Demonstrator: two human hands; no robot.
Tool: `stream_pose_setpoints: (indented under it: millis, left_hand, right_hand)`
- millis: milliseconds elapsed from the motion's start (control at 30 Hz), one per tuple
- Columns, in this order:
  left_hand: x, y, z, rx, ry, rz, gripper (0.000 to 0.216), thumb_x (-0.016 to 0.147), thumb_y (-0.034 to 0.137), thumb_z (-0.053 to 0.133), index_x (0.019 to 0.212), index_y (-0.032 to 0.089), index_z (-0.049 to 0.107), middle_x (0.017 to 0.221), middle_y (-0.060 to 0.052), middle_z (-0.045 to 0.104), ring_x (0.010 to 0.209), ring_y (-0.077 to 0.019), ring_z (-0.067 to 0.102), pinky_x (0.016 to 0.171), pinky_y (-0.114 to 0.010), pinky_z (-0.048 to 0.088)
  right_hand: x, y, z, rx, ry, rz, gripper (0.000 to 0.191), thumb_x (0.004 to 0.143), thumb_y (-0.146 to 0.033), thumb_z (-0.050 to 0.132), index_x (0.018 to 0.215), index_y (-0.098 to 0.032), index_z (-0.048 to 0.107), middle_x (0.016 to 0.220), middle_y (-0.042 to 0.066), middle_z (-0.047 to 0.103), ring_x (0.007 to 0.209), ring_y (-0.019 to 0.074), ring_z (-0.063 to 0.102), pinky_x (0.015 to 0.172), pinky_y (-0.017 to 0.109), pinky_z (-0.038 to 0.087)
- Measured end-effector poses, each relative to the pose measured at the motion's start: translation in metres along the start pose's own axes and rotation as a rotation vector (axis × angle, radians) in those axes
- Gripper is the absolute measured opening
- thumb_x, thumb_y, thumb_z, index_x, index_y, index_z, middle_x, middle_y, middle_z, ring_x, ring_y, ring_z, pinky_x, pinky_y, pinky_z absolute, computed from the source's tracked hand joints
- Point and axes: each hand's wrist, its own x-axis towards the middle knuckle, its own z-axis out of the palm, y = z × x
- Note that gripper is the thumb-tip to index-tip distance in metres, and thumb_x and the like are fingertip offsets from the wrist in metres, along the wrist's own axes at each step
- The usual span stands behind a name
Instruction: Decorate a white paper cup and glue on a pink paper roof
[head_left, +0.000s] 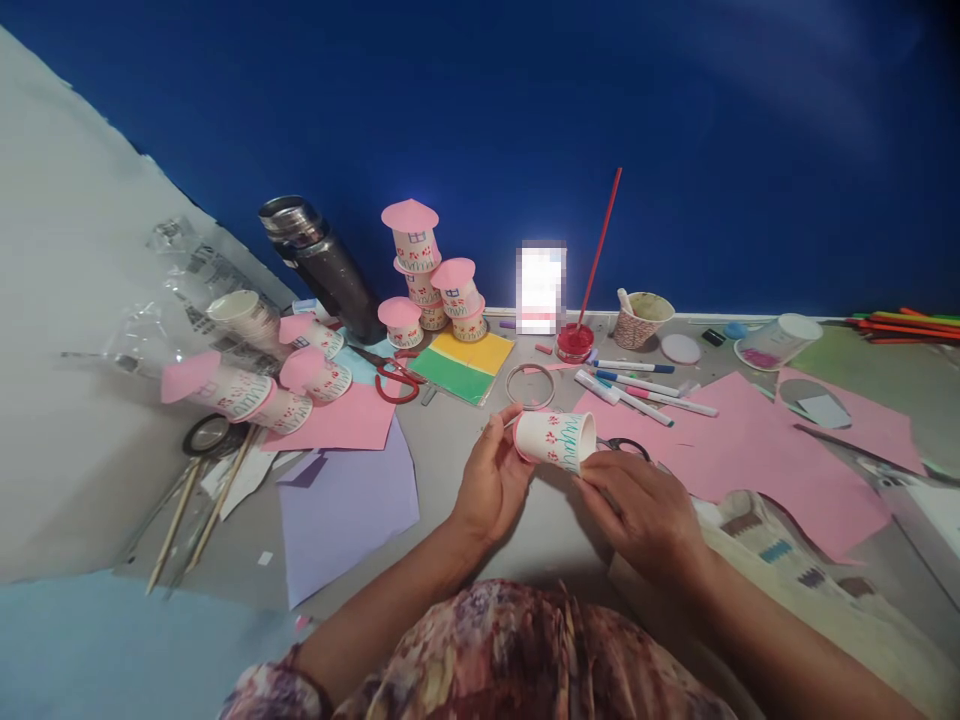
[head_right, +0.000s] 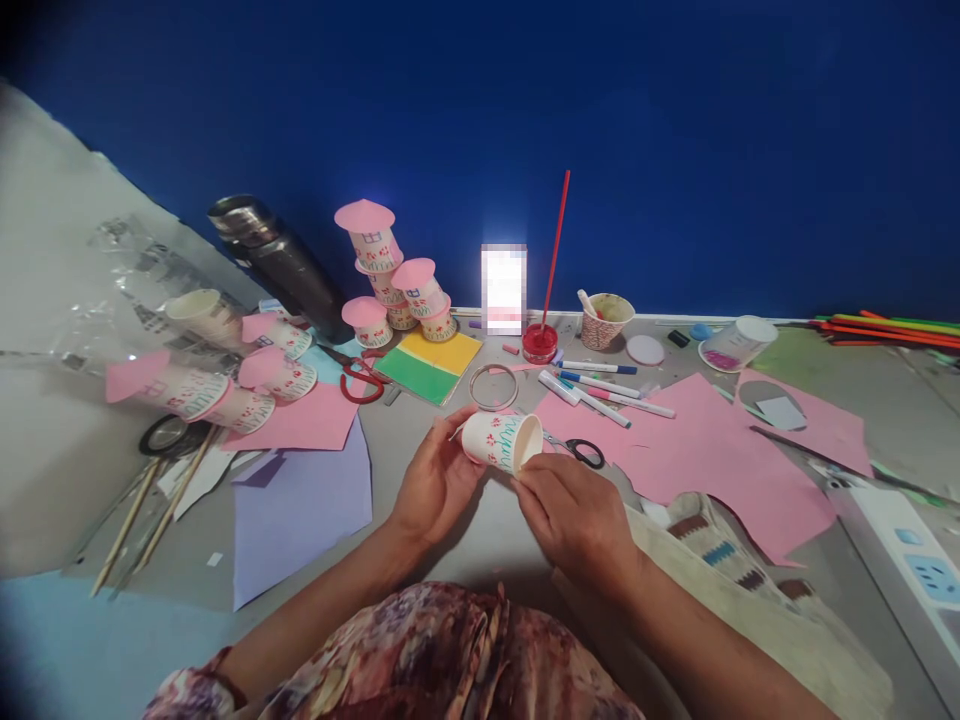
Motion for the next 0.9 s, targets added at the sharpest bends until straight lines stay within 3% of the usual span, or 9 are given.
stream_pose_setpoints:
  millis: [167, 300, 533, 900]
  left_hand:
    - [0.004, 0.006, -0.002, -0.072, 0.045, -0.08, 0.035, 0.103, 0.047, 0.06, 0.104, 0.015, 0.074, 0.108, -0.012, 0.079, 0.1, -0.0238, 0.074, 0.085, -0.036, 0.059]
    - [0.003, 0.005, -0.004, -0.049, 0.047, -0.005, 0.032, 0.102, 0.045, 0.064, 0.109, 0.016, 0.074, 0.102, -0.009, 0.08, 0.094, -0.02, 0.073, 0.084, -0.032, 0.059]
    - [0.003, -0.005, -0.009, 0.054, -0.015, 0.105, 0.042, 0.092, 0.05, 0.077, 0.116, 0.016, 0.076, 0.109, -0.007, 0.079, 0.1, -0.0188, 0.07, 0.087, -0.028, 0.056]
    - [0.002, -0.012, -0.018, 0.262, -0.077, 0.184, 0.048, 0.097, 0.06, 0.066, 0.124, 0.021, 0.075, 0.127, -0.011, 0.071, 0.113, -0.0238, 0.064, 0.093, -0.032, 0.053]
  right_hand:
    - [0.0, 0.002, -0.003, -0.015, -0.026, -0.023, 0.01, 0.1, -0.015, 0.063, 0.094, -0.02, 0.069, 0.088, 0.007, 0.08, 0.082, 0.0179, 0.075, 0.077, 0.027, 0.056]
    - [0.003, 0.002, -0.005, -0.052, -0.06, -0.057, 0.016, 0.102, -0.015, 0.059, 0.089, -0.02, 0.068, 0.084, 0.005, 0.079, 0.077, 0.0173, 0.073, 0.072, 0.028, 0.053]
    - [0.005, 0.001, -0.004, -0.066, -0.079, -0.089, 0.023, 0.103, -0.014, 0.057, 0.083, -0.018, 0.068, 0.081, 0.005, 0.077, 0.073, 0.0178, 0.07, 0.067, 0.031, 0.047]
    - [0.007, -0.002, -0.005, -0.098, -0.109, -0.108, 0.025, 0.102, -0.013, 0.057, 0.081, -0.017, 0.07, 0.079, 0.005, 0.077, 0.07, 0.0182, 0.068, 0.064, 0.034, 0.042]
